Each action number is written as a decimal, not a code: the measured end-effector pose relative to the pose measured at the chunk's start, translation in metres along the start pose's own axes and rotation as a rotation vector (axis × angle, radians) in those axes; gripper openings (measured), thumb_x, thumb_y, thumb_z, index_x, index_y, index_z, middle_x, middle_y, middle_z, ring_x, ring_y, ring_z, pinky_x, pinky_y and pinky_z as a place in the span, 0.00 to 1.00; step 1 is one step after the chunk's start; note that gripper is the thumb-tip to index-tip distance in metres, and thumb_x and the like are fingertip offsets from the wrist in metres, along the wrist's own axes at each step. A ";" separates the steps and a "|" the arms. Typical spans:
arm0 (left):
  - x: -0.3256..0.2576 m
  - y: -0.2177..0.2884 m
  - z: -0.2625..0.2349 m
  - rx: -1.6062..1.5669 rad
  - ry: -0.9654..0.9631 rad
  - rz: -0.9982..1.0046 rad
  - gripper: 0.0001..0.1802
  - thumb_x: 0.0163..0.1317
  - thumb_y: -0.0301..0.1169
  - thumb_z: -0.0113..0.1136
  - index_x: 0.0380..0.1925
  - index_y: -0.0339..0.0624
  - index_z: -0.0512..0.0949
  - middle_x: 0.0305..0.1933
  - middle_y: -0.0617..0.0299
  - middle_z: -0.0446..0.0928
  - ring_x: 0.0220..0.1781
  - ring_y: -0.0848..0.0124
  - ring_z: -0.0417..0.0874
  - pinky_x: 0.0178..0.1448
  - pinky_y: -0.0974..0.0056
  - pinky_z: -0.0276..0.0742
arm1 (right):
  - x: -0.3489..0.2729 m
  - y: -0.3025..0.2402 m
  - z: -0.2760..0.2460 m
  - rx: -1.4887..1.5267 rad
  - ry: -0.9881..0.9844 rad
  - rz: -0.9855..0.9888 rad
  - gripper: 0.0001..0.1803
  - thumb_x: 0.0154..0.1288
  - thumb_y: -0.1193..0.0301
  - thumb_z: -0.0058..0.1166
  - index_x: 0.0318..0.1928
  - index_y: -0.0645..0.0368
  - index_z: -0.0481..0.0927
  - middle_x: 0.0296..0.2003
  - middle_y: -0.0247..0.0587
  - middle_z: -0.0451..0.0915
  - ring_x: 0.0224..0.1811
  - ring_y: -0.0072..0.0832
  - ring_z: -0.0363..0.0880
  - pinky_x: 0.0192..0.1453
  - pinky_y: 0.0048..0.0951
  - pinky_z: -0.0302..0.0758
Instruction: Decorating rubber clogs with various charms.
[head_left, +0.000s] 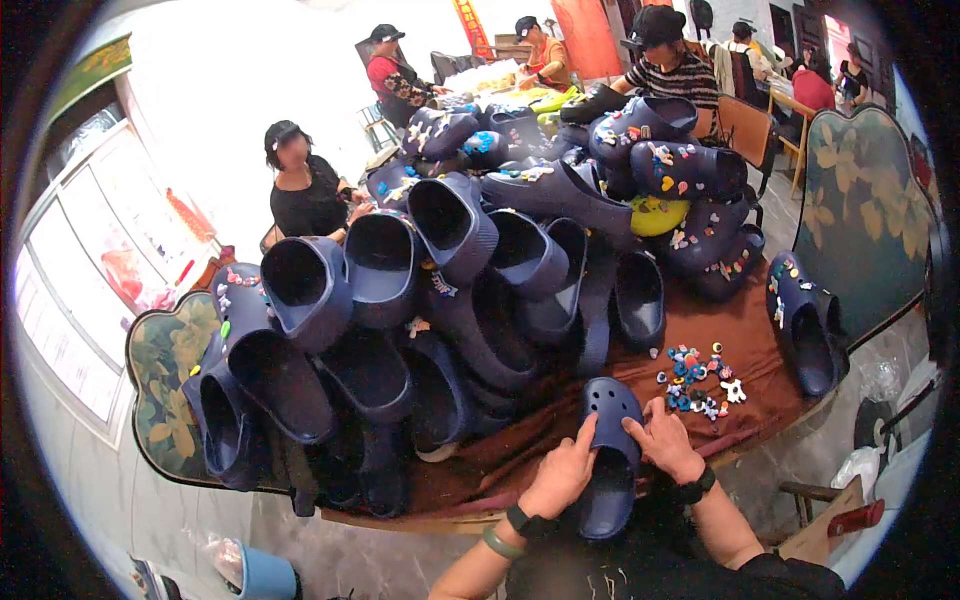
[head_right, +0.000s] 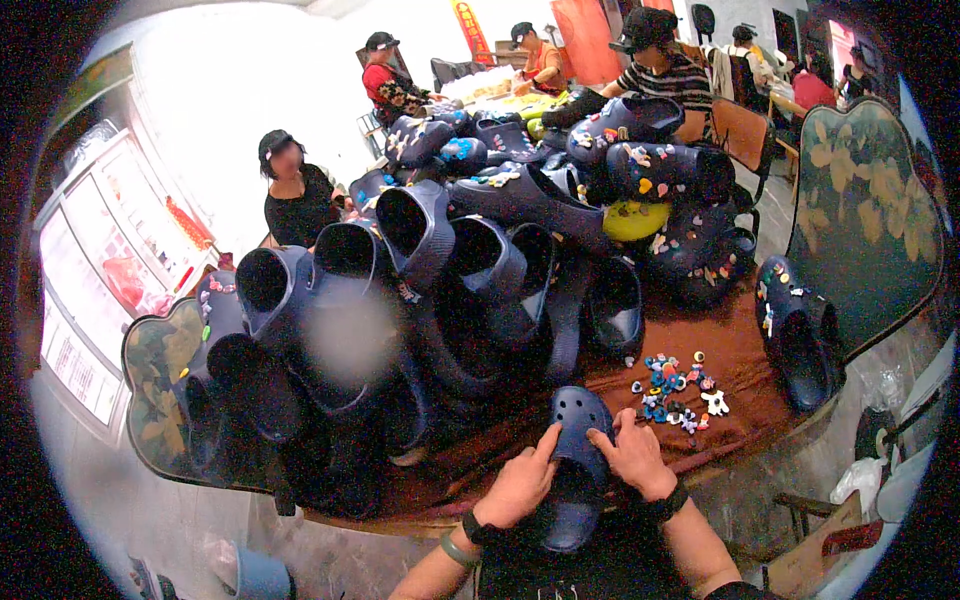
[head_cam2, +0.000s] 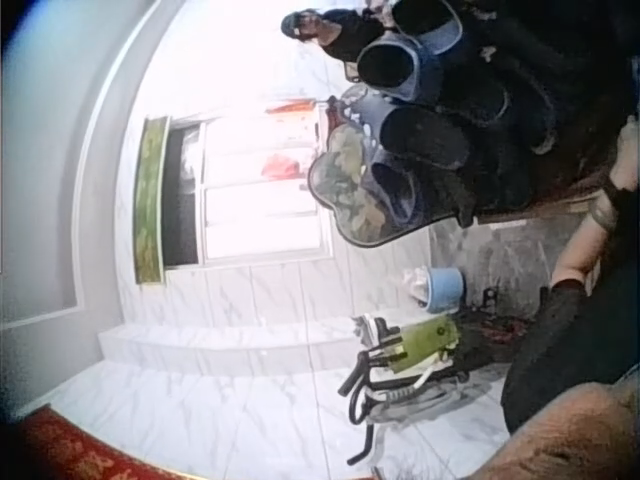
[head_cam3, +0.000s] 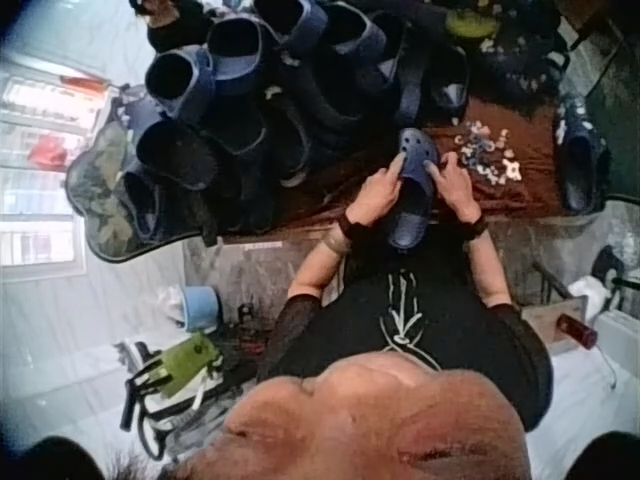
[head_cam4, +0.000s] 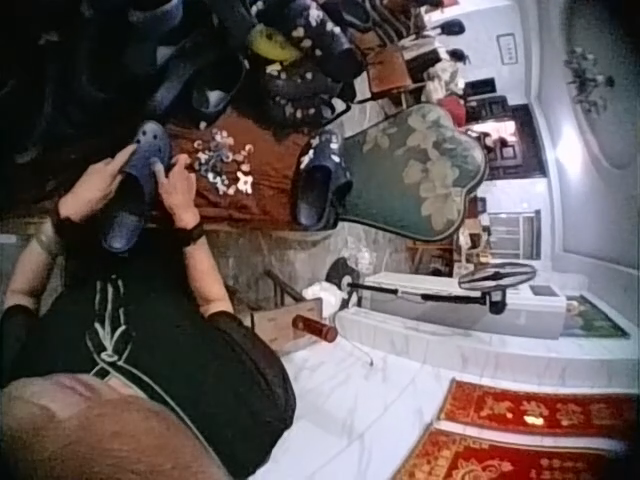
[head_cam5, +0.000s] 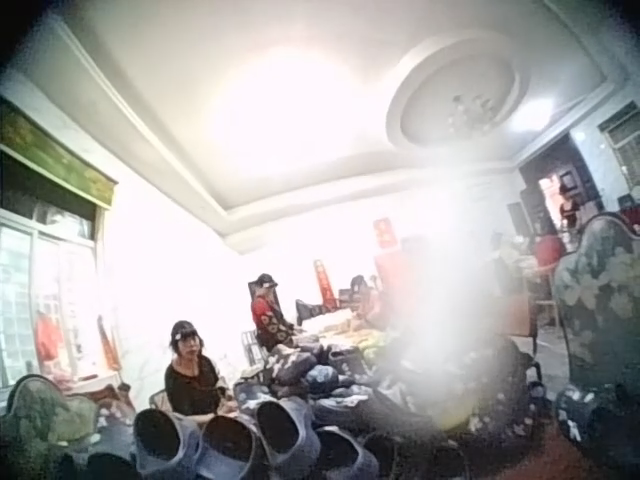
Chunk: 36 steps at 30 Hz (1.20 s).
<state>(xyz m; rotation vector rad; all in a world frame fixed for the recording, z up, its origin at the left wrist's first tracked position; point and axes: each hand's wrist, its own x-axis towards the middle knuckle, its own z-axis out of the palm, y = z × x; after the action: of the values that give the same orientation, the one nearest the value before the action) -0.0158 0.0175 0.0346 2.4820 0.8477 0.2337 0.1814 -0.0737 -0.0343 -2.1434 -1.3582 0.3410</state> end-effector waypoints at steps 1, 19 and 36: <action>-0.005 0.003 0.006 -0.002 -0.005 -0.006 0.38 0.67 0.33 0.56 0.74 0.50 0.52 0.34 0.39 0.77 0.34 0.41 0.82 0.38 0.43 0.80 | -0.001 -0.001 -0.003 0.030 -0.005 -0.034 0.29 0.67 0.47 0.54 0.46 0.62 0.65 0.32 0.59 0.78 0.35 0.58 0.76 0.40 0.55 0.71; 0.005 0.016 -0.001 -0.069 0.046 -0.096 0.40 0.56 0.17 0.50 0.72 0.44 0.56 0.29 0.39 0.78 0.30 0.44 0.82 0.34 0.45 0.78 | 0.016 -0.007 0.004 -0.046 0.040 -0.116 0.07 0.65 0.77 0.41 0.37 0.65 0.73 0.41 0.63 0.70 0.29 0.57 0.78 0.32 0.53 0.77; -0.011 0.007 0.017 -0.146 0.150 -0.014 0.42 0.58 0.20 0.52 0.74 0.52 0.54 0.31 0.41 0.78 0.31 0.43 0.81 0.37 0.42 0.78 | 0.027 0.052 -0.053 -0.404 -0.029 -0.582 0.12 0.60 0.73 0.48 0.46 0.58 0.74 0.62 0.46 0.69 0.66 0.44 0.64 0.71 0.49 0.57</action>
<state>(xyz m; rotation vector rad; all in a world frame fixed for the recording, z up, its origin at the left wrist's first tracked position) -0.0155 -0.0004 0.0236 2.3435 0.8756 0.4650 0.2579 -0.0840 -0.0202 -1.9138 -2.1229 -0.1484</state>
